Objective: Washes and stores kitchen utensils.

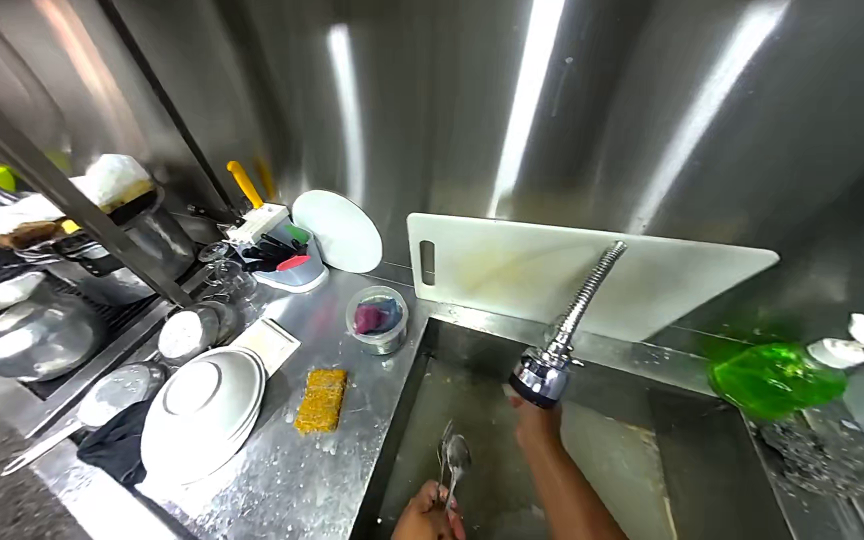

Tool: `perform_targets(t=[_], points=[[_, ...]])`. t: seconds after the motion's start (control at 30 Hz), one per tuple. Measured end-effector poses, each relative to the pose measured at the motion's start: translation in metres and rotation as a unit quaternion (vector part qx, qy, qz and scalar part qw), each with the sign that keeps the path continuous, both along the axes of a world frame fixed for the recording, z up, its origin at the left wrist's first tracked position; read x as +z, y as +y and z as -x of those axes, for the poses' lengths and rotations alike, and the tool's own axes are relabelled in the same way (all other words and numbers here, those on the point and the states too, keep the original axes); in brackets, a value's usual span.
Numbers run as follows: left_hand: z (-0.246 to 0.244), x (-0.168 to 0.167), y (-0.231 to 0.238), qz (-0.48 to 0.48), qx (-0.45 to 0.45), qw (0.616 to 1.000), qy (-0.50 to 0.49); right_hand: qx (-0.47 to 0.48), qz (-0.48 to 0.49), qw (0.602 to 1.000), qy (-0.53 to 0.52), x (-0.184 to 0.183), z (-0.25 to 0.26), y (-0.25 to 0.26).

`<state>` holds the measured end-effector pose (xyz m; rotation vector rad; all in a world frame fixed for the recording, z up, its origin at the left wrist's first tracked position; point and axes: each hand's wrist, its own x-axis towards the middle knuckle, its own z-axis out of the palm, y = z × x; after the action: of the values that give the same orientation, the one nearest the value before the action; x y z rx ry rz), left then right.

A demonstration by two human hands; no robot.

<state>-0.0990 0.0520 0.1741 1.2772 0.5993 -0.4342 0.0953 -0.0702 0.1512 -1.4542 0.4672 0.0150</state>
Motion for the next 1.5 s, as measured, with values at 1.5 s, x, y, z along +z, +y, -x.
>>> perform_targets(t=[1.5], points=[[0.03,0.013,-0.009,0.113,-0.006,0.993,0.017,0.438,-0.103,0.891,0.059,0.101,0.06,-0.035]])
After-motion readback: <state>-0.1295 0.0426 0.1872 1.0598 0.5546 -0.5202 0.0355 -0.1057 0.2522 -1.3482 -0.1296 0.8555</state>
